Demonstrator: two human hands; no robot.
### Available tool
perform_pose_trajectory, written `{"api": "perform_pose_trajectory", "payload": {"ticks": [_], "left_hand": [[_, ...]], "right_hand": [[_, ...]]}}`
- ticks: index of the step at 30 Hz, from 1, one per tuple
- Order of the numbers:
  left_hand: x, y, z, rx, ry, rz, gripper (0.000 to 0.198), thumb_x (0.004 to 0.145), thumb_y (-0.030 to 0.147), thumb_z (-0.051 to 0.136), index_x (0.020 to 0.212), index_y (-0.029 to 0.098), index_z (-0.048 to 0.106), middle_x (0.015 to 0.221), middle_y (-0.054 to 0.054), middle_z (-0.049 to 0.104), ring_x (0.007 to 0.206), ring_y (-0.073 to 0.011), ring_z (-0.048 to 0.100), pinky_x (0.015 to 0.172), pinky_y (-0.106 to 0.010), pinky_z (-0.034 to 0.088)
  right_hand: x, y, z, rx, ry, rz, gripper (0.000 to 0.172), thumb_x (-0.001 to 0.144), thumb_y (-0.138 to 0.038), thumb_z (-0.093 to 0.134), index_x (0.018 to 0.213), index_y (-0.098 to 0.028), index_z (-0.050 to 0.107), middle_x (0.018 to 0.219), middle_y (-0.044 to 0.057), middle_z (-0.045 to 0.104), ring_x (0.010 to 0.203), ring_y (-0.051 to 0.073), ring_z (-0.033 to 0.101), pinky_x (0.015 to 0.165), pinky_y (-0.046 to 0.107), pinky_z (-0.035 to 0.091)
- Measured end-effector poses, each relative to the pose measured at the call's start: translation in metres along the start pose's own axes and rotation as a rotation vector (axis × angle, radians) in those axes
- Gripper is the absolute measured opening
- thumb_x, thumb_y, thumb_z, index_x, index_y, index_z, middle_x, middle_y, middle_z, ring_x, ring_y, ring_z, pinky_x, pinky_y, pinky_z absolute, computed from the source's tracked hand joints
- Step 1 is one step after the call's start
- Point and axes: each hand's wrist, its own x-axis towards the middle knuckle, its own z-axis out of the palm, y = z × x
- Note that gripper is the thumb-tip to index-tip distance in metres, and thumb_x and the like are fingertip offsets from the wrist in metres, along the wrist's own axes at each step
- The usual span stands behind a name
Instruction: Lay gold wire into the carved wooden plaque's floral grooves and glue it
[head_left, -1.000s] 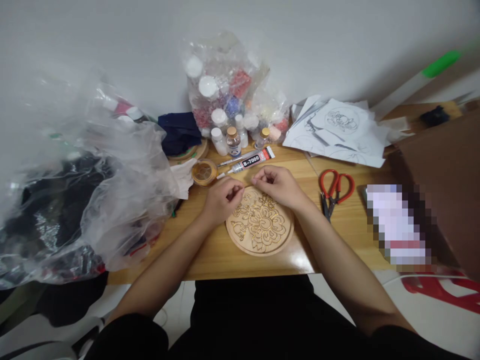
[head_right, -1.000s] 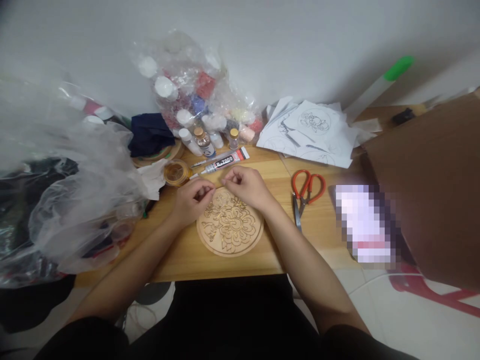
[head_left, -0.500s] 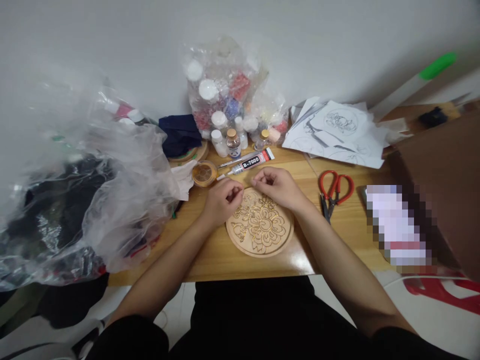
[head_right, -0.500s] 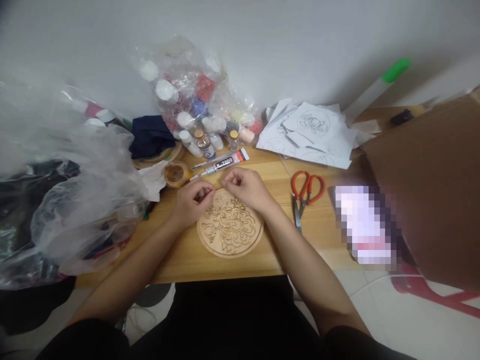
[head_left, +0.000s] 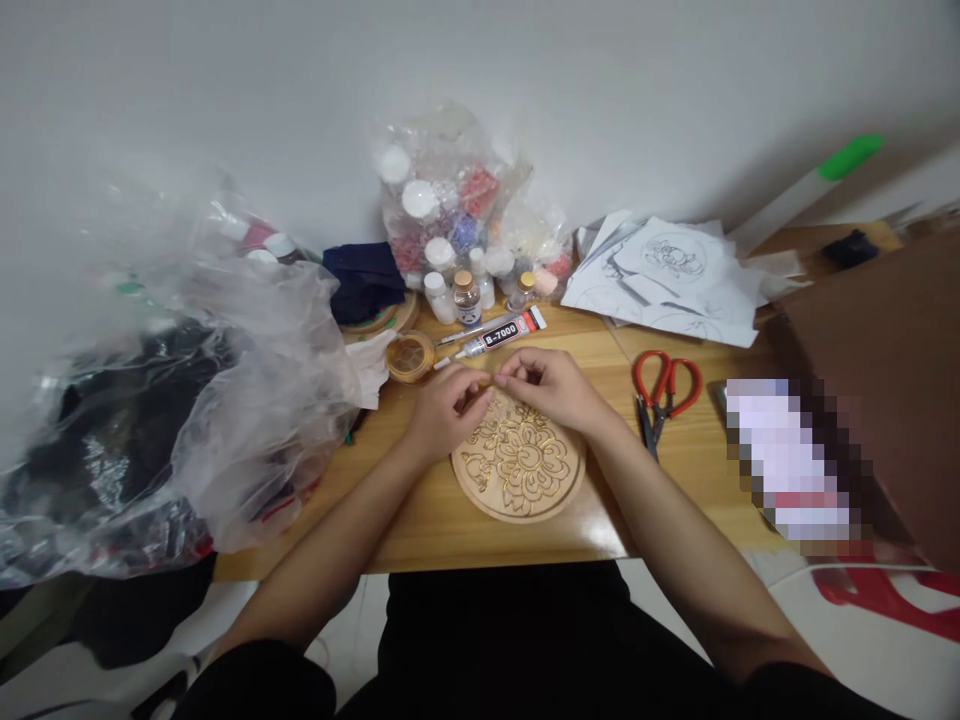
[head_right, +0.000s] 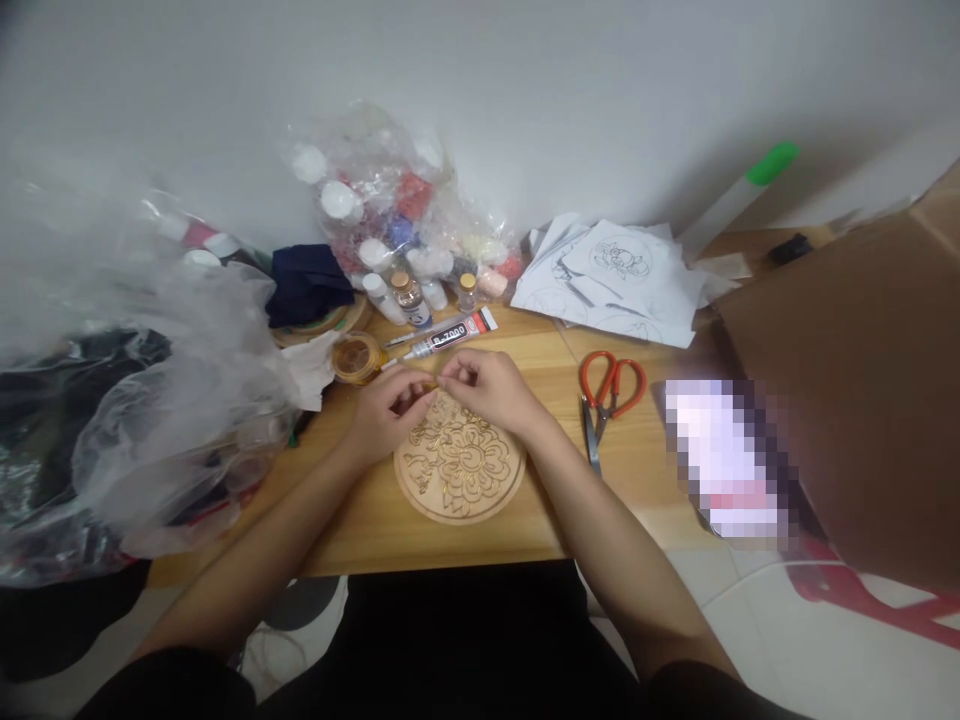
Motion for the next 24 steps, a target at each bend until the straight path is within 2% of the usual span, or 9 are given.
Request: {"api": "perform_pose_trajectory", "payload": {"ticks": [2, 5, 12, 24], "left_hand": [[0.0009, 0.0001, -0.0006, 0.032, -0.01, 0.029, 0.007, 0.087, 0.02, 0.056, 0.085, 0.016, 0.061, 0.072, 0.0, 0.054, 0.065, -0.0091, 0.05, 0.059, -0.02, 0.041], [0.0012, -0.0002, -0.001, 0.053, -0.019, 0.075, 0.013, 0.09, 0.02, 0.052, 0.08, 0.016, 0.06, 0.074, 0.0, 0.055, 0.07, -0.0103, 0.053, 0.062, -0.021, 0.042], [-0.0006, -0.0027, 0.0003, 0.081, 0.002, 0.079, 0.012, 0.091, 0.014, 0.049, 0.092, 0.016, 0.061, 0.081, -0.002, 0.063, 0.077, -0.0119, 0.059, 0.07, -0.022, 0.046], [-0.0011, -0.0016, 0.0005, 0.077, 0.023, 0.086, 0.007, 0.087, 0.014, 0.053, 0.089, 0.016, 0.06, 0.075, 0.0, 0.06, 0.069, -0.01, 0.056, 0.061, -0.02, 0.043]], "right_hand": [[-0.0018, -0.0033, 0.0004, -0.041, -0.018, -0.03, 0.015, 0.08, -0.03, 0.061, 0.075, -0.015, 0.063, 0.055, -0.006, 0.047, 0.051, 0.008, 0.039, 0.052, 0.022, 0.029], [-0.0036, -0.0066, 0.0007, -0.114, -0.037, -0.061, 0.012, 0.081, -0.026, 0.059, 0.077, -0.016, 0.062, 0.055, -0.006, 0.048, 0.052, 0.008, 0.041, 0.053, 0.022, 0.029], [-0.0048, -0.0099, -0.0007, -0.267, -0.076, -0.081, 0.007, 0.082, -0.02, 0.058, 0.082, -0.017, 0.064, 0.057, -0.004, 0.053, 0.053, 0.009, 0.045, 0.055, 0.022, 0.028], [-0.0046, -0.0091, -0.0012, -0.298, -0.059, -0.09, 0.009, 0.083, -0.021, 0.057, 0.082, -0.016, 0.064, 0.061, -0.003, 0.056, 0.054, 0.009, 0.045, 0.056, 0.023, 0.03]]}}
